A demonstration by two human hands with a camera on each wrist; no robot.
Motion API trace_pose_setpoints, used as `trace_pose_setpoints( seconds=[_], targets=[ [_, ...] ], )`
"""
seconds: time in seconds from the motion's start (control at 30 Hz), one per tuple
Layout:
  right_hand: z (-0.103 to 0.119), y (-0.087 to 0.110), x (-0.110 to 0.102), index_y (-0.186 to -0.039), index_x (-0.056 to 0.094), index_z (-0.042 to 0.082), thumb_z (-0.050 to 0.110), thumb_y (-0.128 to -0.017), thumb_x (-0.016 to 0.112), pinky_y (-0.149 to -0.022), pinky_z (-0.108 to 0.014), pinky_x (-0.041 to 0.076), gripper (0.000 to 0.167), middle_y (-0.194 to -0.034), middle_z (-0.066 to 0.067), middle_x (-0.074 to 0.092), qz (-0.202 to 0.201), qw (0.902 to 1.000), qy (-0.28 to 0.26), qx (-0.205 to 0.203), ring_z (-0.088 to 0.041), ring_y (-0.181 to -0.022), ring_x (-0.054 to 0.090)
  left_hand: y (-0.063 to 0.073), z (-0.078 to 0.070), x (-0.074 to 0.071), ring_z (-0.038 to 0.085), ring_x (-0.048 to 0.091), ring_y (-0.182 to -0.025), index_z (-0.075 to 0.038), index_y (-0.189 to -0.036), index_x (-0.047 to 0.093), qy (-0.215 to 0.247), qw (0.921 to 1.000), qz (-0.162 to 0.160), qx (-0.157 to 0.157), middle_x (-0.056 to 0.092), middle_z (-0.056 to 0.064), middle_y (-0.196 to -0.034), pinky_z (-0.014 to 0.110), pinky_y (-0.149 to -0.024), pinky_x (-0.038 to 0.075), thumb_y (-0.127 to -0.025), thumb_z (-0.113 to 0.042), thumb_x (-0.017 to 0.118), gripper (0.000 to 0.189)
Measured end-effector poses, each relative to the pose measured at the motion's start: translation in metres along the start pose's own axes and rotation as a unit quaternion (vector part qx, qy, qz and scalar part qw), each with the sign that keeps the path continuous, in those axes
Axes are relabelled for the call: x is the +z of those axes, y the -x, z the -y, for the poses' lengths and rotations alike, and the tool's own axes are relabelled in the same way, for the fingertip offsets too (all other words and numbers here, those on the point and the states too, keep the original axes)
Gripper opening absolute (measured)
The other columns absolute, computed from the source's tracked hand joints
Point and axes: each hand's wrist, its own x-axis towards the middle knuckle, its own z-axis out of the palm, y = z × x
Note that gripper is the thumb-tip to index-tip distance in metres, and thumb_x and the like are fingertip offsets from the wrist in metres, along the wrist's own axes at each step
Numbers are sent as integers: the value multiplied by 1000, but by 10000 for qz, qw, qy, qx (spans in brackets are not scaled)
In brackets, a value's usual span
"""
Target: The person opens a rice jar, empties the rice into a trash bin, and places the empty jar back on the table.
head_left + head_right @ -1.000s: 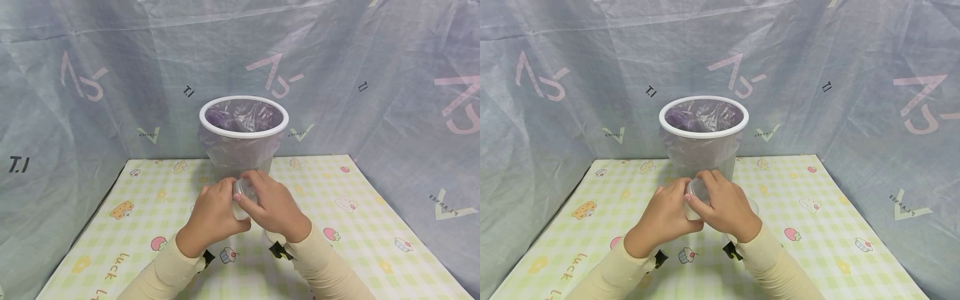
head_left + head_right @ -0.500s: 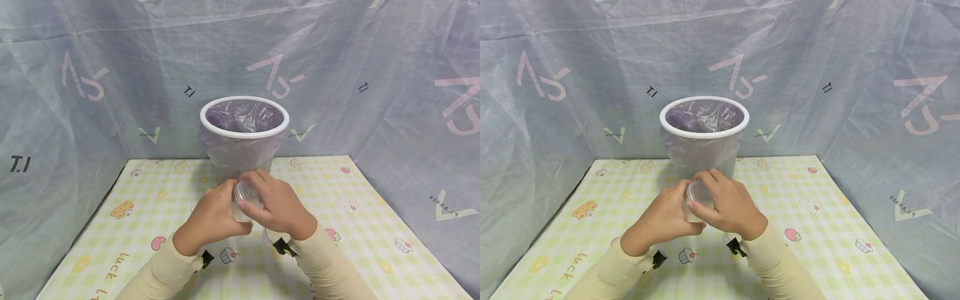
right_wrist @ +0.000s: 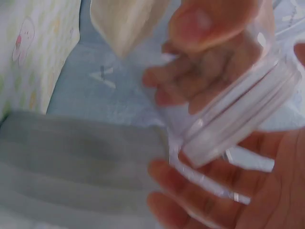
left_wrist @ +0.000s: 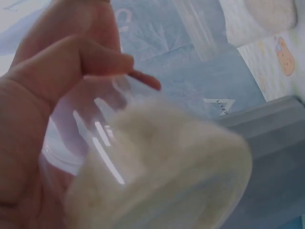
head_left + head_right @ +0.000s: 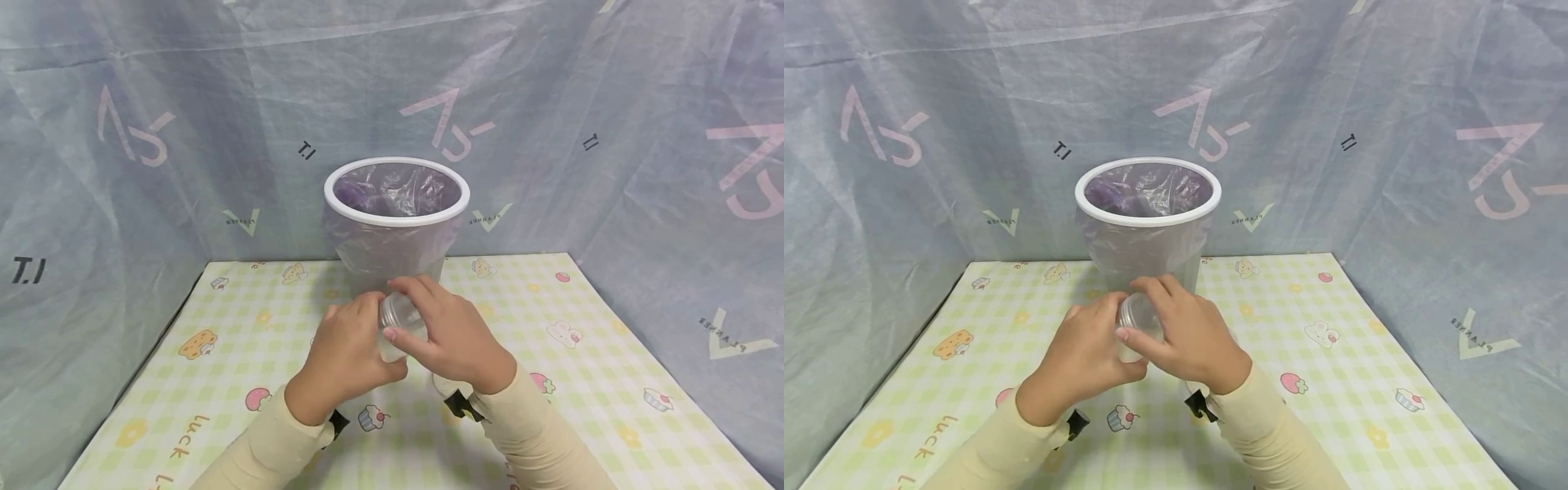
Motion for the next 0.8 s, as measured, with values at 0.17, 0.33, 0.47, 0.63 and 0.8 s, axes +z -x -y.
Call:
trace_pose_setpoints(
  seconds=[0.17, 0.33, 0.47, 0.63, 0.8],
  targets=[
    [5, -1, 2, -148, 47, 22, 53, -104, 52, -89, -36, 55, 54, -130, 3, 59, -65, 9966, -615, 547, -13, -106, 65, 2, -4, 6, 21, 65, -82, -3, -121, 59, -688, 9940, -745, 418, 68, 5, -103, 37, -72, 41, -57, -38, 88, 79],
    [9, -2, 5, -146, 49, 18, 58, -104, 49, -89, -38, 55, 58, -125, 1, 61, -21, 9919, -818, 968, -14, -103, 65, 3, -6, 11, 23, 61, -77, -2, -119, 60, -1053, 9850, -1200, 647, 65, 5, -99, 36, -70, 37, -53, -35, 86, 79],
    [11, -2, 8, -139, 54, 20, 61, -103, 48, -89, -39, 55, 55, -120, 3, 67, 37, 9916, -748, 1058, -12, -102, 67, 3, -7, 13, 24, 60, -76, -1, -118, 61, -1176, 9828, -1279, 632, 64, 5, -96, 37, -71, 37, -51, -35, 86, 79],
    [10, -3, 9, -132, 59, 21, 60, -104, 47, -90, -38, 55, 49, -117, 6, 68, -61, 9939, -524, 965, -12, -103, 67, 3, -6, 12, 23, 60, -75, -1, -118, 61, -1183, 9843, -1179, 574, 65, 5, -96, 37, -70, 38, -52, -37, 85, 78],
    [9, -3, 9, -130, 60, 18, 56, -104, 49, -92, -39, 54, 48, -119, 9, 65, -118, 9956, -450, 814, -14, -105, 66, 3, -5, 9, 22, 61, -76, -2, -118, 62, -1012, 9869, -1108, 589, 66, 5, -99, 38, -71, 41, -54, -39, 85, 78]
  ],
)
